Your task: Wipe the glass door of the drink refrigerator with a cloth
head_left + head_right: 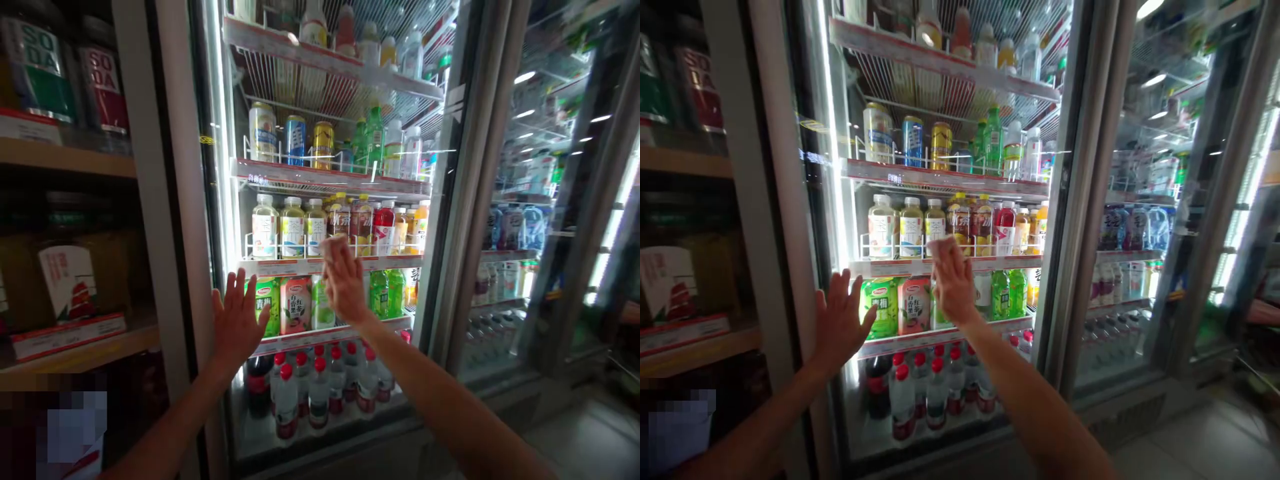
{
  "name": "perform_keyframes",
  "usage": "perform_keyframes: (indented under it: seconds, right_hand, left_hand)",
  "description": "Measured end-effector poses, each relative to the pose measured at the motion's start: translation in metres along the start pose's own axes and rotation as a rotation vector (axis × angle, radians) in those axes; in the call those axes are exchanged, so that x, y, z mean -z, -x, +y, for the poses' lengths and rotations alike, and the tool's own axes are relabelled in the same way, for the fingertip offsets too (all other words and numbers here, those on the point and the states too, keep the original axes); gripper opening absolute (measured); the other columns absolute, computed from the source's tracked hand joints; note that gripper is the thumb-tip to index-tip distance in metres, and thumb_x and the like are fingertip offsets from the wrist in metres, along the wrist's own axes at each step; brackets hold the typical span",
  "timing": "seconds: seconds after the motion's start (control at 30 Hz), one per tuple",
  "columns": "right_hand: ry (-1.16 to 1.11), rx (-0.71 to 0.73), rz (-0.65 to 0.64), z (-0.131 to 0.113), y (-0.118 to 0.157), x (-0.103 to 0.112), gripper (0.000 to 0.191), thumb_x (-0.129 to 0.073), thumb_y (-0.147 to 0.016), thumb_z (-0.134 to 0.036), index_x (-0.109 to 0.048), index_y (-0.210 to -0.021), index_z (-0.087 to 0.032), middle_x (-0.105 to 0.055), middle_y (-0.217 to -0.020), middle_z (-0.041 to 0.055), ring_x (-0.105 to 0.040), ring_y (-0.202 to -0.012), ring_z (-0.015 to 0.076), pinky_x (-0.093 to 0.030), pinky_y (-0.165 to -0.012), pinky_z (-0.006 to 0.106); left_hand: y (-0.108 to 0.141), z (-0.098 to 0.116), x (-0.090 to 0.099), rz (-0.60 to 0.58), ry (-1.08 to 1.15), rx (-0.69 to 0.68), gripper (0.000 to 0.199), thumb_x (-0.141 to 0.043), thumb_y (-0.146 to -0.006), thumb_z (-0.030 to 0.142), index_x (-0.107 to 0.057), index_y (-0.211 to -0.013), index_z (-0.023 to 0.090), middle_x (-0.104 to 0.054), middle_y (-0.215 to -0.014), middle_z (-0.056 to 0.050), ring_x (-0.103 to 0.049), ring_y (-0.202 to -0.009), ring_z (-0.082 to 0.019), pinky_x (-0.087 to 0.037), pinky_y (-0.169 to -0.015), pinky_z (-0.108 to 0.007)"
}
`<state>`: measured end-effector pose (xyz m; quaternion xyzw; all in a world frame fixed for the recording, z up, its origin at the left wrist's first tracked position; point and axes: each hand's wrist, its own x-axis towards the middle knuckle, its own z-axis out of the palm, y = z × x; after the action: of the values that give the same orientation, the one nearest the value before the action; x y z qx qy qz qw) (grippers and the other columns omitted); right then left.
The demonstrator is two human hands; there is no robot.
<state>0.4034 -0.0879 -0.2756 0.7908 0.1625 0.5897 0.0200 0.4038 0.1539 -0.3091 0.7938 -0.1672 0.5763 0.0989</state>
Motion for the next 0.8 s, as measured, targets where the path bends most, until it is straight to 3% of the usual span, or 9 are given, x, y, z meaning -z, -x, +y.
perform_keyframes:
  seconds: [0.07,0.13,0.27,0.33,0.47,0.53,0.7,0.73,0.8]
  right_hand:
    - [-0.035,0.294,-0.135,-0.021,0.011,-0.002,0.063,-0.044,-0.084,-0.022,-0.027,-0.145,-0.024,-0.031,-0.151,0.0006,-0.009,-0.143,0.0222,-0.008,-0.116,0.048]
    - [-0.043,0.393,-0.171,-0.033,0.010,-0.002,0.060,-0.043,-0.085,-0.022,-0.031,-0.143,-0.024,-0.033,-0.149,-0.0006,-0.009,-0.143,0.0200,-0.001,-0.117,0.047]
    - [0.003,0.042,-0.039,-0.035,-0.035,0.002,0.053,-0.039,-0.087,-0.022,-0.037,-0.141,-0.021,-0.030,-0.151,0.0026,-0.011,-0.143,0.0231,-0.002,-0.115,0.049]
    - [-0.002,-0.012,-0.016,-0.042,-0.050,0.001,0.055,-0.041,-0.086,-0.022,-0.036,-0.141,-0.019,-0.026,-0.152,0.0032,-0.008,-0.143,0.0251,-0.003,-0.115,0.050]
    - [-0.070,0.455,-0.128,-0.067,-0.039,-0.005,0.062,-0.047,-0.080,-0.020,-0.035,-0.141,-0.020,-0.027,-0.152,-0.0012,0.001,-0.144,0.0201,0.002,-0.117,0.045]
    - [-0.087,0.582,-0.150,-0.073,-0.041,-0.005,0.061,-0.045,-0.082,-0.019,-0.034,-0.141,-0.022,-0.028,-0.151,-0.0034,0.001,-0.144,0.0164,0.005,-0.117,0.045]
    - [-0.078,0.176,-0.077,-0.074,-0.082,-0.002,0.060,-0.045,-0.084,-0.021,-0.033,-0.142,-0.020,-0.024,-0.153,0.0014,-0.002,-0.144,0.0240,0.004,-0.115,0.054]
    - [-0.076,0.167,-0.073,-0.075,-0.083,-0.003,0.060,-0.045,-0.083,-0.020,-0.034,-0.141,-0.020,-0.024,-0.153,0.0014,-0.001,-0.144,0.0246,0.004,-0.115,0.054]
    - [-0.075,0.331,-0.093,-0.078,-0.073,-0.006,0.061,-0.047,-0.081,-0.018,-0.035,-0.141,-0.021,-0.026,-0.153,-0.0005,0.001,-0.144,0.0218,0.005,-0.116,0.050]
  left_hand:
    - [0.001,-0.004,0.003,-0.019,0.006,-0.022,0.069,-0.041,-0.090,0.033,-0.004,-0.147,0.024,-0.018,-0.153,-0.014,-0.013,-0.142,-0.028,-0.015,-0.112,-0.057]
    - [0.000,-0.011,0.009,-0.030,0.008,-0.017,0.068,-0.041,-0.090,0.034,-0.006,-0.147,0.024,-0.016,-0.153,-0.013,-0.012,-0.142,-0.028,-0.014,-0.113,-0.055]
    - [-0.005,-0.028,0.024,-0.037,-0.025,0.083,0.068,-0.041,-0.089,0.036,-0.010,-0.147,0.018,-0.013,-0.154,-0.014,-0.011,-0.142,-0.028,-0.010,-0.114,-0.054]
    - [-0.007,-0.035,0.028,-0.040,-0.042,0.096,0.068,-0.041,-0.089,0.036,-0.012,-0.147,0.016,-0.014,-0.153,-0.015,-0.012,-0.142,-0.028,-0.010,-0.114,-0.053]
    - [-0.004,-0.045,0.031,0.015,-0.051,0.040,0.070,-0.042,-0.088,0.035,-0.009,-0.147,0.017,-0.018,-0.153,-0.016,-0.016,-0.142,-0.027,-0.013,-0.113,-0.052]
    - [-0.004,-0.048,0.033,0.045,-0.049,0.017,0.070,-0.043,-0.088,0.035,-0.008,-0.147,0.018,-0.019,-0.152,-0.015,-0.017,-0.141,-0.027,-0.014,-0.114,-0.051]
    - [-0.010,-0.050,0.040,0.064,-0.042,0.032,0.069,-0.043,-0.088,0.034,-0.012,-0.147,0.017,-0.020,-0.152,-0.016,-0.017,-0.141,-0.029,-0.015,-0.113,-0.052]
    - [-0.011,-0.050,0.041,0.066,-0.039,0.035,0.069,-0.043,-0.088,0.034,-0.012,-0.146,0.017,-0.020,-0.152,-0.017,-0.017,-0.141,-0.029,-0.016,-0.113,-0.052]
    - [-0.012,-0.050,0.042,0.074,-0.035,0.037,0.068,-0.043,-0.088,0.035,-0.012,-0.146,0.017,-0.020,-0.152,-0.017,-0.018,-0.141,-0.030,-0.017,-0.112,-0.052]
